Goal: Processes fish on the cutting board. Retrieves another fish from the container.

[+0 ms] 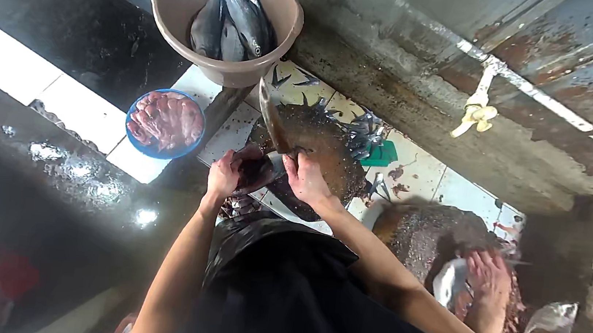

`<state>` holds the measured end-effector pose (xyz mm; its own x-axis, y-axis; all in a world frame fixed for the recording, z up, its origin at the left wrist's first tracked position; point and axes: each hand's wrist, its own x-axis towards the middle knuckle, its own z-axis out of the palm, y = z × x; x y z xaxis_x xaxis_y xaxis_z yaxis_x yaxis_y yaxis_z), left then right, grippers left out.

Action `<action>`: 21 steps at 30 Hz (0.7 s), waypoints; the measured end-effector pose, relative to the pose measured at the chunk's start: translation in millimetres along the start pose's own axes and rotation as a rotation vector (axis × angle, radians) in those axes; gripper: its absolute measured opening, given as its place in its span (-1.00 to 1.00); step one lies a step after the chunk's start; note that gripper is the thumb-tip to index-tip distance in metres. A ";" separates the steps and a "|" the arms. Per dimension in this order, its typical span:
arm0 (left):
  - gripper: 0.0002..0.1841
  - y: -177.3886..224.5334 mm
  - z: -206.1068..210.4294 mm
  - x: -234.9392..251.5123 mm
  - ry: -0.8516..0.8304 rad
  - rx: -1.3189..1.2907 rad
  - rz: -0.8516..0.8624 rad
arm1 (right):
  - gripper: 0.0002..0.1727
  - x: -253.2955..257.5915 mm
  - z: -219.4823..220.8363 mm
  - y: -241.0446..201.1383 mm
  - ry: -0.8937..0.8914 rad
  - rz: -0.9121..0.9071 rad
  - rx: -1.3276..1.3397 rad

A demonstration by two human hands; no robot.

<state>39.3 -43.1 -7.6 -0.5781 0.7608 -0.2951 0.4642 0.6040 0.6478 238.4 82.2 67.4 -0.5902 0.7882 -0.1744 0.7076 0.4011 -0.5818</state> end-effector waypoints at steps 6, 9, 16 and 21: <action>-0.68 -13.0 6.1 5.8 0.027 -0.006 0.073 | -0.52 -27.7 -11.9 -5.0 0.343 -0.294 0.165; -0.70 -12.8 6.4 3.2 0.028 0.013 0.054 | -0.39 -35.7 38.9 36.4 0.037 -0.053 -0.056; -0.64 -8.3 -1.8 -15.9 -0.011 0.051 0.022 | -0.38 -20.2 50.3 26.2 -0.364 0.239 -0.256; -0.70 -0.3 -4.3 -19.3 0.284 -0.273 0.016 | -0.34 -11.7 41.0 69.9 -0.358 0.258 -0.058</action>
<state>47.4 -59.0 0.9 -0.7524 0.6507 -0.1022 0.3012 0.4779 0.8251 278.9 81.8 -3.8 -0.4816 0.6589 -0.5778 0.8639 0.2461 -0.4394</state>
